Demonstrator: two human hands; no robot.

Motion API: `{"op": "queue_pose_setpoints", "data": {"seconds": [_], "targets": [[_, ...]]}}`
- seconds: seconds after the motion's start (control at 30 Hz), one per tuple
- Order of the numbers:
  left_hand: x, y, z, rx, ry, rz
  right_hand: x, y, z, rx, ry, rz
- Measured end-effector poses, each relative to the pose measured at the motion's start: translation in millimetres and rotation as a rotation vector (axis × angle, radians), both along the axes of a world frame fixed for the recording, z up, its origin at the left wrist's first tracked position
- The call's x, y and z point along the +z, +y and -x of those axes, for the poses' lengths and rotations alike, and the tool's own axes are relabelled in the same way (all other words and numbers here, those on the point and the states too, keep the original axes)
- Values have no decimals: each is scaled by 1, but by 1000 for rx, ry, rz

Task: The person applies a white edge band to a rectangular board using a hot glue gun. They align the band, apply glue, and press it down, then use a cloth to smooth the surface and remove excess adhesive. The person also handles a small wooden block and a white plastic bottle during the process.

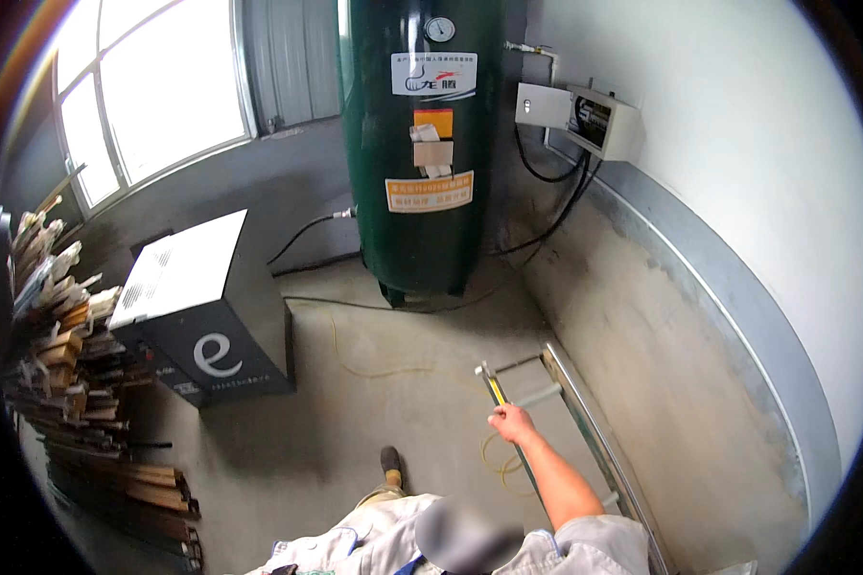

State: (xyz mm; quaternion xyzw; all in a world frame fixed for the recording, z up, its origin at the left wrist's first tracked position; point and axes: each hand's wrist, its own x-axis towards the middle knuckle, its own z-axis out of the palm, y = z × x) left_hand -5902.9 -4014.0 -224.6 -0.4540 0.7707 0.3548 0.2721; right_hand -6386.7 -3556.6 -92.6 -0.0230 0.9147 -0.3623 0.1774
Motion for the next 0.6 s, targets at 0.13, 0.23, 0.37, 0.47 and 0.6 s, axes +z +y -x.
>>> {"op": "queue_pose_setpoints", "data": {"seconds": [0.13, 0.23, 0.37, 0.47, 0.6], "targets": [[-3, -65, 219, -100, 104, -12, 32, -20, 147, -39, 70, -41], [27, -131, 370, -136, 298, 49, 72, -45, 247, -15, 139, -5], [82, -219, 661, -137, 745, 6, 101, 2, 390, -119, 262, 32], [172, -244, 810, -32, 1105, -53, 147, 10, 521, -250, 451, 84], [162, -221, 935, 25, 1155, -149, 208, 52, 695, -438, 700, 85]]}}
